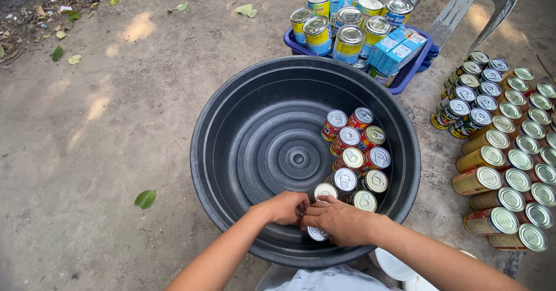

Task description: The person organizes canned food by moving various cans from a blue crate and a ground pile into a large black basin, arranging them in concentric circles.

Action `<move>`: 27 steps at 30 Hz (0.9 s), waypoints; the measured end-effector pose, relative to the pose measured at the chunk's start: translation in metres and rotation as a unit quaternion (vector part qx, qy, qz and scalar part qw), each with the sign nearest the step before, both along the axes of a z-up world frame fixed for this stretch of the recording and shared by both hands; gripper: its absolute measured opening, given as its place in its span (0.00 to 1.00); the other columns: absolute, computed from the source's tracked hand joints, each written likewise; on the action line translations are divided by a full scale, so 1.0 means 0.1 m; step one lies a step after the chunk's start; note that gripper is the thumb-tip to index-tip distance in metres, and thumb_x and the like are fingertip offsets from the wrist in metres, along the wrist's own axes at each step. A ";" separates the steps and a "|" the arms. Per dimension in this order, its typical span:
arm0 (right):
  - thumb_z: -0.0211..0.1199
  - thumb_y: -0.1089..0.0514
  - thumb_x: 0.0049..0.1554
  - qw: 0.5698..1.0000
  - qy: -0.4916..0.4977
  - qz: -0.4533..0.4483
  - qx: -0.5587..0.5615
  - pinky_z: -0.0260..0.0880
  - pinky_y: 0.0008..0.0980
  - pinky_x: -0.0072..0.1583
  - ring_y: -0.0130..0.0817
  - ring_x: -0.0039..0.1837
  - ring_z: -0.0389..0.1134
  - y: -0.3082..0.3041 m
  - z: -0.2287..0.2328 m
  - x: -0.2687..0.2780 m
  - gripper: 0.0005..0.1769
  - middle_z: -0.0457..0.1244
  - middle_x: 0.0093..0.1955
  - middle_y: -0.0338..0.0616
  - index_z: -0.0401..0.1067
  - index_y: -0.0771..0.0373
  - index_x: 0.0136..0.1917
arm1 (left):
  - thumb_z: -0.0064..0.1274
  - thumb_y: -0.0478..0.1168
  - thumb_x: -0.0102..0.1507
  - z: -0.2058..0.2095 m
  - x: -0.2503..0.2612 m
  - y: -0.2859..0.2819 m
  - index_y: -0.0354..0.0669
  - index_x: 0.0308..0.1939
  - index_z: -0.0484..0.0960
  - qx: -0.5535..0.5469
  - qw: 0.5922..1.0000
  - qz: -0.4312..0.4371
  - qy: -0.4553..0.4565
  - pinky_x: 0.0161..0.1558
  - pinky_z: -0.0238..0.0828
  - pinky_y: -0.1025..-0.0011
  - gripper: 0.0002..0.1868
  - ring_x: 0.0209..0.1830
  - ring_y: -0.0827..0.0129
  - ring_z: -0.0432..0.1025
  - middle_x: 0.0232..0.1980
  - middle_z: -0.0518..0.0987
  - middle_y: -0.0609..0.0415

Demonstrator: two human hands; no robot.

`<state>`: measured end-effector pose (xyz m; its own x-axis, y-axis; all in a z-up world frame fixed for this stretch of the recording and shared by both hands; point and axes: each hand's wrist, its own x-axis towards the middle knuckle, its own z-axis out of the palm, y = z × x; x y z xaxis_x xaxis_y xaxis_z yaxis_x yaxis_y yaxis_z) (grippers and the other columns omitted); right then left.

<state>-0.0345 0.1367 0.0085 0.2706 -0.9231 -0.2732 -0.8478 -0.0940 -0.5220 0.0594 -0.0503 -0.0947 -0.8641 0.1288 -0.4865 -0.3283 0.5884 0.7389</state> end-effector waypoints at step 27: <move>0.67 0.30 0.55 0.685 0.305 -0.661 -0.021 0.62 0.51 0.69 0.51 0.71 0.63 1.46 -1.36 -4.06 0.41 0.66 0.65 0.56 0.70 0.59 0.70 | 0.55 0.38 0.63 0.64 -0.46 0.27 0.42 0.51 0.80 0.028 0.922 0.335 0.193 0.48 0.79 0.70 0.13 0.45 0.70 0.82 0.47 0.85 0.54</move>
